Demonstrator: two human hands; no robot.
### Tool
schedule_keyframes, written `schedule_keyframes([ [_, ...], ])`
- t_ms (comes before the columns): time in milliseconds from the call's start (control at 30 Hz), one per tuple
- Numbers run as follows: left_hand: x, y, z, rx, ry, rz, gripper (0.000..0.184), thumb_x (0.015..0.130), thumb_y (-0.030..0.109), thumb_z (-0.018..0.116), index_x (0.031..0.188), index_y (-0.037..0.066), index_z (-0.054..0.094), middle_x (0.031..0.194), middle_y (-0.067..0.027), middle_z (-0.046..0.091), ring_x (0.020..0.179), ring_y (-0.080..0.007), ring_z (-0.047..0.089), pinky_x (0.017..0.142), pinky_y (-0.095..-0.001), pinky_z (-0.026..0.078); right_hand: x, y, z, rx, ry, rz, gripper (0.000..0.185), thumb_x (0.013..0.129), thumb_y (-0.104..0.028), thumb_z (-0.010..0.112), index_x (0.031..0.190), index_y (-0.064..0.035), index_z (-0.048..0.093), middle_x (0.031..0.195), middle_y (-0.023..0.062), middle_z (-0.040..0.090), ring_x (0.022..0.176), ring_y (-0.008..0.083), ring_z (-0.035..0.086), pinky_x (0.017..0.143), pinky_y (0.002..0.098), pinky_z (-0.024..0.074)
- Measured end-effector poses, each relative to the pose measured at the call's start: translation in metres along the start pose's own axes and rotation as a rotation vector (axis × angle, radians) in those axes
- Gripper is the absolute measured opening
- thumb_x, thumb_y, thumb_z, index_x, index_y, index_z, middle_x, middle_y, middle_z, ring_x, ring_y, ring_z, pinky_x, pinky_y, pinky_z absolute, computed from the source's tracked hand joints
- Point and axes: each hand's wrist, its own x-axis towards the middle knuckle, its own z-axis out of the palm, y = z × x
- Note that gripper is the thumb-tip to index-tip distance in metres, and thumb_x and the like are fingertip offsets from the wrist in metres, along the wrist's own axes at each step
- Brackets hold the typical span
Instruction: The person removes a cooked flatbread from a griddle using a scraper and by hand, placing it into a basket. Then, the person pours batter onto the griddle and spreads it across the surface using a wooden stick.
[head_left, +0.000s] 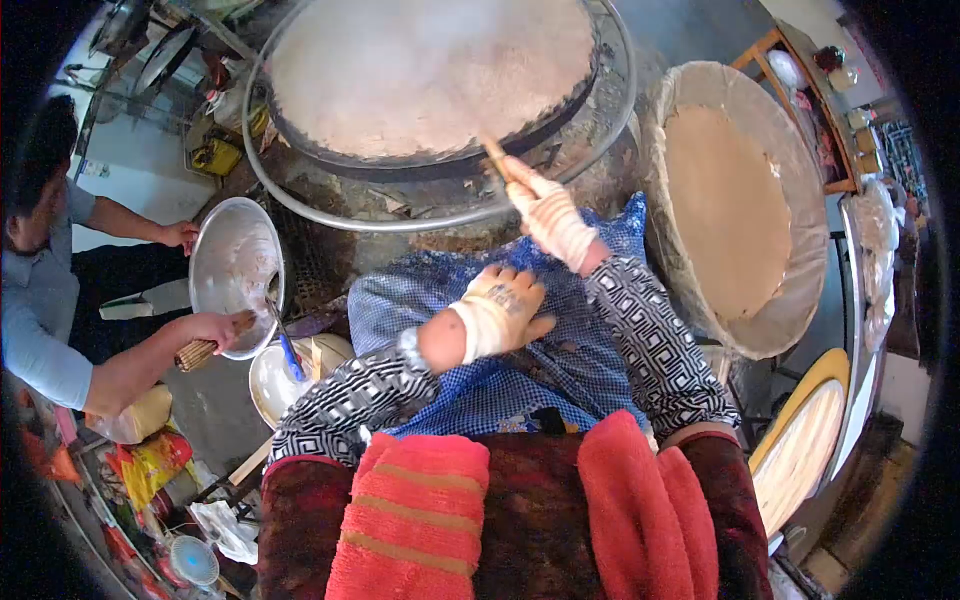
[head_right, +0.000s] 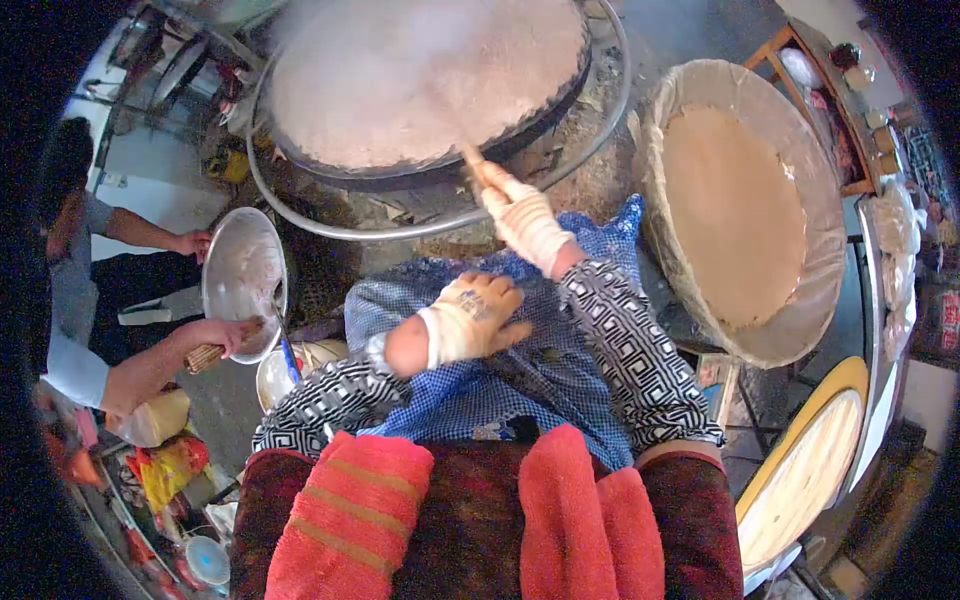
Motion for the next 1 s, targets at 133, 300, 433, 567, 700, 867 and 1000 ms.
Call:
schedule_keyframes([
  [133, -0.036, -0.003, -0.001, -0.089, -0.211, -0.002, 0.042, 0.091, 0.046, 0.052, 0.102, 0.007, 0.064, 0.096, -0.0163, 0.064, 0.092, -0.0358, 0.063, 0.083, -0.0450, 0.049, -0.014, 0.020, 0.068, 0.080, -0.109, -0.220, 0.037, 0.095, -0.020, 0.057, 0.132, -0.0150, 0.056, 0.072, -0.0037, 0.054, 0.051, 0.0078, 0.045, 0.045, 0.0248, 0.0410],
  [300, -0.071, -0.025, -0.023, -0.217, -0.237, -0.157, 0.039, 0.094, 0.041, 0.050, 0.103, 0.007, 0.066, 0.094, -0.0176, 0.066, 0.091, -0.0363, 0.063, 0.079, -0.0447, 0.051, -0.049, -0.049, 0.055, 0.465, -0.173, 0.316, 0.038, 0.090, -0.020, 0.064, 0.128, -0.0198, 0.059, 0.066, -0.0008, 0.059, 0.044, 0.0056, 0.047, 0.036, 0.0214, 0.0369],
  [433, -0.109, -0.114, -0.041, 0.074, 0.707, -0.061, 0.021, 0.094, 0.025, 0.051, 0.092, 0.005, 0.059, 0.086, -0.0158, 0.062, 0.081, -0.0368, 0.059, 0.074, -0.0441, 0.050, -0.014, -0.047, -0.028, 0.527, 0.177, -0.053, 0.044, 0.094, -0.025, 0.061, 0.136, -0.0145, 0.049, 0.070, -0.0006, 0.056, 0.045, 0.0040, 0.046, 0.037, 0.0169, 0.0369],
  [567, -0.138, -0.241, -0.045, 0.502, 0.781, -0.608, 0.040, 0.093, 0.036, 0.054, 0.117, 0.004, 0.058, 0.126, -0.0184, 0.055, 0.124, -0.0381, 0.045, 0.104, -0.0508, 0.036, 0.025, -0.008, -0.065, 0.167, 0.295, 0.203, 0.044, 0.096, -0.034, 0.056, 0.139, -0.0327, 0.047, 0.062, -0.0031, 0.049, 0.043, 0.0075, 0.041, 0.036, 0.0228, 0.0349],
  [700, -0.134, -0.277, -0.040, 0.691, 0.408, -0.573, 0.045, 0.093, 0.041, 0.049, 0.118, 0.005, 0.058, 0.131, -0.0162, 0.053, 0.130, -0.0347, 0.041, 0.112, -0.0479, 0.024, 0.029, 0.038, -0.032, -0.344, 0.271, -0.046, 0.045, 0.095, -0.026, 0.053, 0.139, -0.0270, 0.047, 0.085, 0.0157, 0.059, 0.070, 0.0306, 0.056, 0.065, 0.0367, 0.0449],
  [867, -0.102, -0.239, -0.032, 0.590, 0.123, -0.522, 0.038, 0.091, 0.040, 0.050, 0.102, 0.006, 0.065, 0.107, -0.0147, 0.063, 0.112, -0.0303, 0.054, 0.111, -0.0453, 0.026, 0.000, 0.023, 0.012, -0.476, 0.162, -0.104, 0.047, 0.094, -0.027, 0.050, 0.140, -0.0251, 0.044, 0.094, 0.0263, 0.063, 0.083, 0.0443, 0.062, 0.074, 0.0453, 0.0495],
  [1000, -0.064, -0.164, -0.029, 0.418, 0.215, -0.533, 0.036, 0.085, 0.042, 0.053, 0.092, 0.009, 0.067, 0.091, -0.0123, 0.066, 0.094, -0.0299, 0.061, 0.093, -0.0448, 0.041, -0.008, 0.024, 0.057, -0.407, 0.115, -0.277, 0.045, 0.094, -0.024, 0.051, 0.139, -0.0189, 0.046, 0.089, 0.0275, 0.062, 0.079, 0.0449, 0.061, 0.070, 0.0460, 0.0490],
])
